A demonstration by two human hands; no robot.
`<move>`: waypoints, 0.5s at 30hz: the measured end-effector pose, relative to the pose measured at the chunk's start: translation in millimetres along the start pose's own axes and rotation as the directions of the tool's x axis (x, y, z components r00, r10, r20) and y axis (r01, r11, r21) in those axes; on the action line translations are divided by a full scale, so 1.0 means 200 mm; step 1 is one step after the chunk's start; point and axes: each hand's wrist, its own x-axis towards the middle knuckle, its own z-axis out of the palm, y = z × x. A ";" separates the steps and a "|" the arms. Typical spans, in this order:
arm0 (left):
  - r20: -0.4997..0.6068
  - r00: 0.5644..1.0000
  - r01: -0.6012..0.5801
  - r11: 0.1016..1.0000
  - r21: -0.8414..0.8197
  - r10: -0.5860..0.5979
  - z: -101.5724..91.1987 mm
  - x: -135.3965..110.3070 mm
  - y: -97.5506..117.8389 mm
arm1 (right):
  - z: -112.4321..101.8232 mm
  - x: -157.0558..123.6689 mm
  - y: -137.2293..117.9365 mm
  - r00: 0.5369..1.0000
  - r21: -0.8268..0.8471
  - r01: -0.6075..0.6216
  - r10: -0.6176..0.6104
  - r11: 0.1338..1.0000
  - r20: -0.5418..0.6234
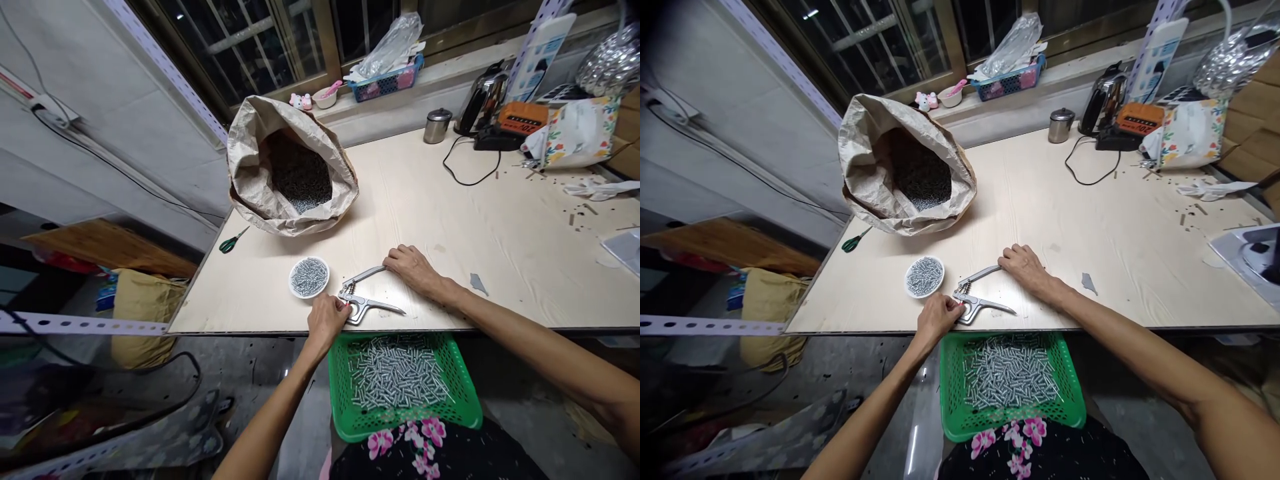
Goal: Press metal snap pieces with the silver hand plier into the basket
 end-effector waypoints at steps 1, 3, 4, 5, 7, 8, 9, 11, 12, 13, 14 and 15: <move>0.045 0.999 0.001 0.999 0.040 -0.003 -0.02 0.01 0.02 | 0.00 0.00 0.00 1.000 0.000 -0.002 0.002 1.000 0.006; 0.027 0.998 -0.052 0.981 0.185 0.048 -0.05 -0.01 0.07 | 0.00 0.01 0.00 1.000 0.003 -0.003 0.003 1.000 0.014; -0.027 0.994 -0.093 0.956 0.277 0.104 -0.06 -0.05 0.10 | -0.01 0.01 0.00 1.000 0.006 -0.001 0.001 1.000 0.014; -0.097 0.979 -0.135 0.921 0.366 0.182 -0.08 -0.09 0.13 | -0.01 0.01 0.00 1.000 0.010 0.002 -0.002 1.000 0.013; -0.202 0.909 -0.230 0.843 0.487 0.365 -0.08 -0.22 0.19 | 0.00 0.01 0.00 1.000 0.020 0.005 -0.005 1.000 0.008; -0.219 0.865 -0.297 0.813 0.500 0.451 -0.08 -0.28 0.21 | 0.00 0.00 0.01 1.000 0.025 0.004 -0.005 1.000 0.003; -0.208 0.823 -0.379 0.783 0.493 0.529 -0.07 -0.35 0.23 | 0.01 0.00 0.01 1.000 0.031 0.004 -0.004 1.000 -0.002; -0.156 0.769 -0.499 0.735 0.460 0.620 -0.06 -0.43 0.22 | 0.02 0.00 0.01 1.000 0.043 0.005 -0.004 0.999 -0.014; -0.146 0.766 -0.516 0.734 0.442 0.626 -0.07 -0.43 0.20 | 0.03 -0.01 0.01 1.000 0.050 0.005 -0.004 0.999 -0.021; -0.158 0.783 -0.494 0.755 0.431 0.602 -0.09 -0.41 0.17 | 0.04 -0.01 0.01 1.000 0.058 0.005 -0.003 0.998 -0.027; -0.193 0.806 -0.446 0.788 0.424 0.560 -0.12 -0.36 0.13 | 0.05 -0.01 0.01 0.999 0.065 0.004 -0.002 0.998 -0.033; -0.258 0.829 -0.366 0.831 0.419 0.496 -0.16 -0.29 0.08 | 0.05 -0.01 0.01 0.999 0.070 0.001 0.001 0.998 -0.036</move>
